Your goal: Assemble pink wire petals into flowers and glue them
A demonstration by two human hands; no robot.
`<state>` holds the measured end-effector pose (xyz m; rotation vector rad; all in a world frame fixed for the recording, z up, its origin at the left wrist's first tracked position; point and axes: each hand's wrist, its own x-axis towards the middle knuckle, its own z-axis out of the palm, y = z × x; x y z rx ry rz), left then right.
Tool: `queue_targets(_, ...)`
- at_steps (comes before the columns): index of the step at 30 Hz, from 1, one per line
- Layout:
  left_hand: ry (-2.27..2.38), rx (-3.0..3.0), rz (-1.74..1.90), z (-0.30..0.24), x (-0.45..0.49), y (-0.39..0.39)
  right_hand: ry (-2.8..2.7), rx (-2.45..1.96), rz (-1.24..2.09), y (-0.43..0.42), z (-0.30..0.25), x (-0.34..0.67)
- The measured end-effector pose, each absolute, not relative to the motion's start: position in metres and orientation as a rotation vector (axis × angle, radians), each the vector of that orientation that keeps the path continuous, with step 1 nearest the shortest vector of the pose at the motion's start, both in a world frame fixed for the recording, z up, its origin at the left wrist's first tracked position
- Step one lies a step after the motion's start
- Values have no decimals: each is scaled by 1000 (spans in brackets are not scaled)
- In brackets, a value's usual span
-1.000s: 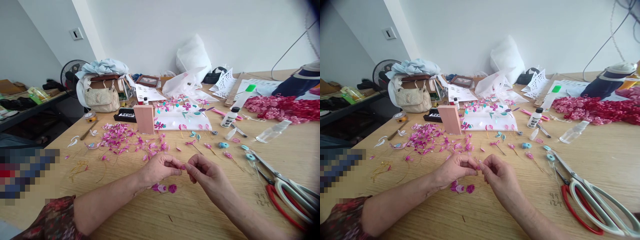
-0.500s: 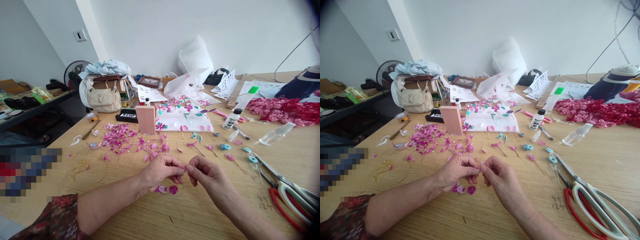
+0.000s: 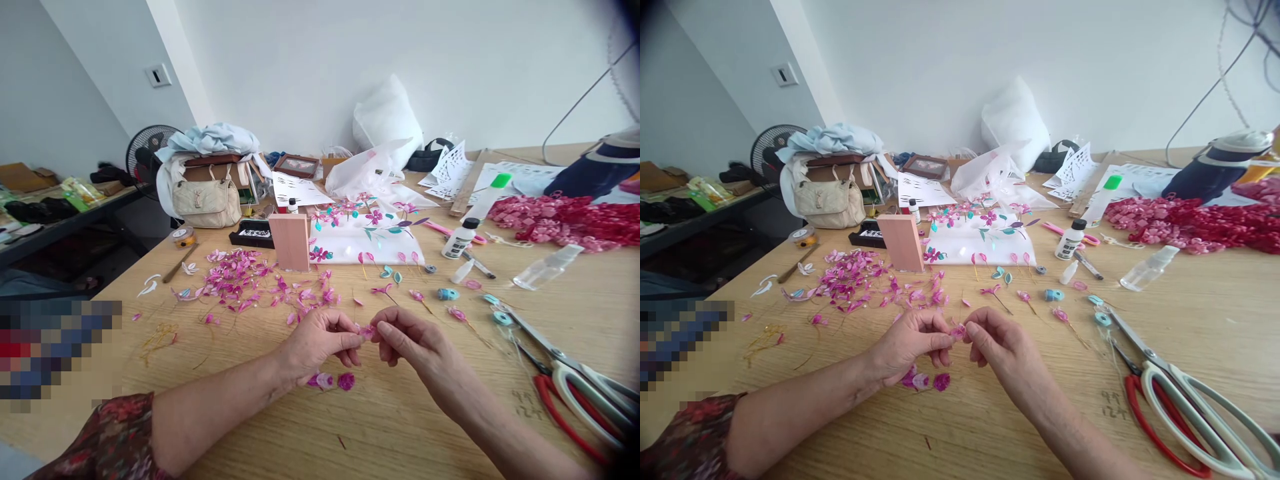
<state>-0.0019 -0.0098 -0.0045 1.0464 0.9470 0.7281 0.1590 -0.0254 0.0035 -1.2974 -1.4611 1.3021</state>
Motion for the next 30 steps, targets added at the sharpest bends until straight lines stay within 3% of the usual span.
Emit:
queue_targets(13,894,1026,677,-4,0,-13,-1539,-1336,1180,-29,-5,156)
queue_targets(30,881,1123,731,-10,-1,-15,-1503,-1316,1314,-29,-1,157)
